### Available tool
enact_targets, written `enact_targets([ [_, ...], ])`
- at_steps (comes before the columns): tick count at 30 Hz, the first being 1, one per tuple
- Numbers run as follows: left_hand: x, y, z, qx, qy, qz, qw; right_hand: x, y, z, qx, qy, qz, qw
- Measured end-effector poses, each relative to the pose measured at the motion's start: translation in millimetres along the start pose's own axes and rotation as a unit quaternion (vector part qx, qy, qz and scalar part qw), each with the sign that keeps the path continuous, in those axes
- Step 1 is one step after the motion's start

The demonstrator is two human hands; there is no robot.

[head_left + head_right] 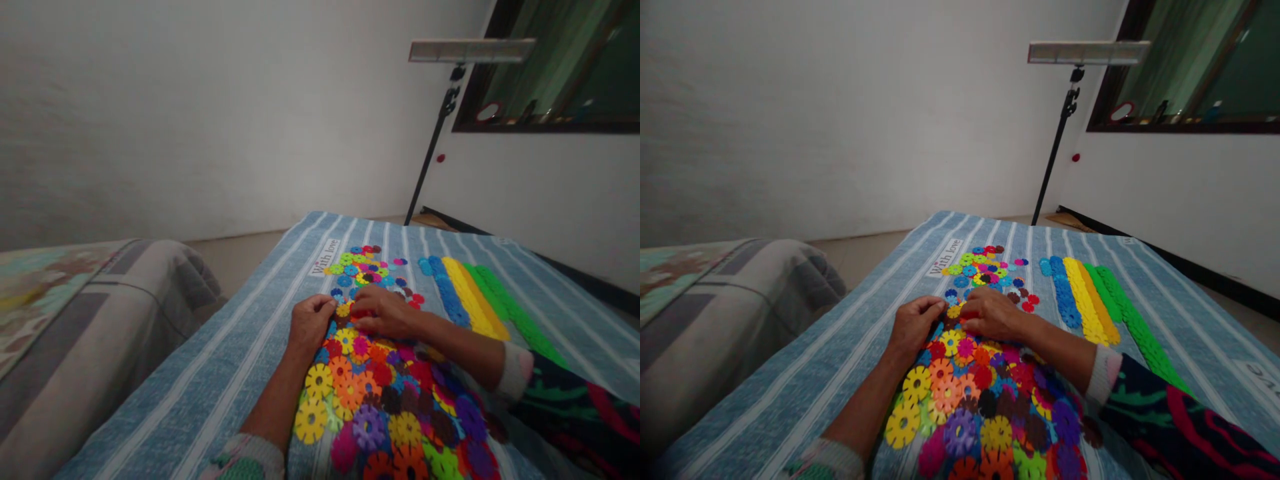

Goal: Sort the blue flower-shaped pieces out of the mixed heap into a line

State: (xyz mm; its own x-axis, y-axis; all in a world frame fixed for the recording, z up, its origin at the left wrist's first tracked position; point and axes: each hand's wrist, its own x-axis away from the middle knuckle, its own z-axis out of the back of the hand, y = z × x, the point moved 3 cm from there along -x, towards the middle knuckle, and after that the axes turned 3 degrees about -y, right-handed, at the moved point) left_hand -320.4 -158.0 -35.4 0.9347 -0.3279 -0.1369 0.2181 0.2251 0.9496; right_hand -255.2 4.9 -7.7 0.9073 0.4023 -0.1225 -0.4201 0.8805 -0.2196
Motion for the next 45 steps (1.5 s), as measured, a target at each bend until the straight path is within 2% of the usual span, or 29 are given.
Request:
enact_targets([
  [3,0,0,-0.4,0.000,-0.004,-0.005,1.000,-4,-9,-4,0.025,-0.010,-0.003,1.000],
  [9,-3,-7,-3.3,0.014,-0.003,-0.008,1.000,3,19,2,0.019,-0.003,-0.093,0.995],
  [12,-3,-6,-2.8,0.003,0.004,-0.003,1.000,5,21,6,0.019,0.008,-0.114,0.993],
  [19,-1,0,-1.5,-0.003,-0.003,0.005,1.000,0,-2,-5,0.009,0.014,-0.027,1.000],
  [23,-3,0,-0.9,-0.033,0.000,-0.019,0.999,-1,-12,-13,0.033,0.010,0.000,0.999],
  [29,-3,-4,-3.6,-0.017,-0.021,-0.002,1.000,-2,-15,-16,0.055,0.003,-0.005,0.998],
  [36,-5,-4,-3.1,-0.025,-0.016,-0.024,0.999,-8,-17,-20,0.057,0.011,-0.021,0.998],
  [42,-6,-12,-6.4,-0.007,-0.026,-0.011,1.000,-7,2,-12,0.055,-0.002,-0.078,0.995],
  [45,-6,-15,-8.1,0.020,-0.036,0.000,0.999,0,13,-7,0.031,0.020,-0.095,0.995],
])
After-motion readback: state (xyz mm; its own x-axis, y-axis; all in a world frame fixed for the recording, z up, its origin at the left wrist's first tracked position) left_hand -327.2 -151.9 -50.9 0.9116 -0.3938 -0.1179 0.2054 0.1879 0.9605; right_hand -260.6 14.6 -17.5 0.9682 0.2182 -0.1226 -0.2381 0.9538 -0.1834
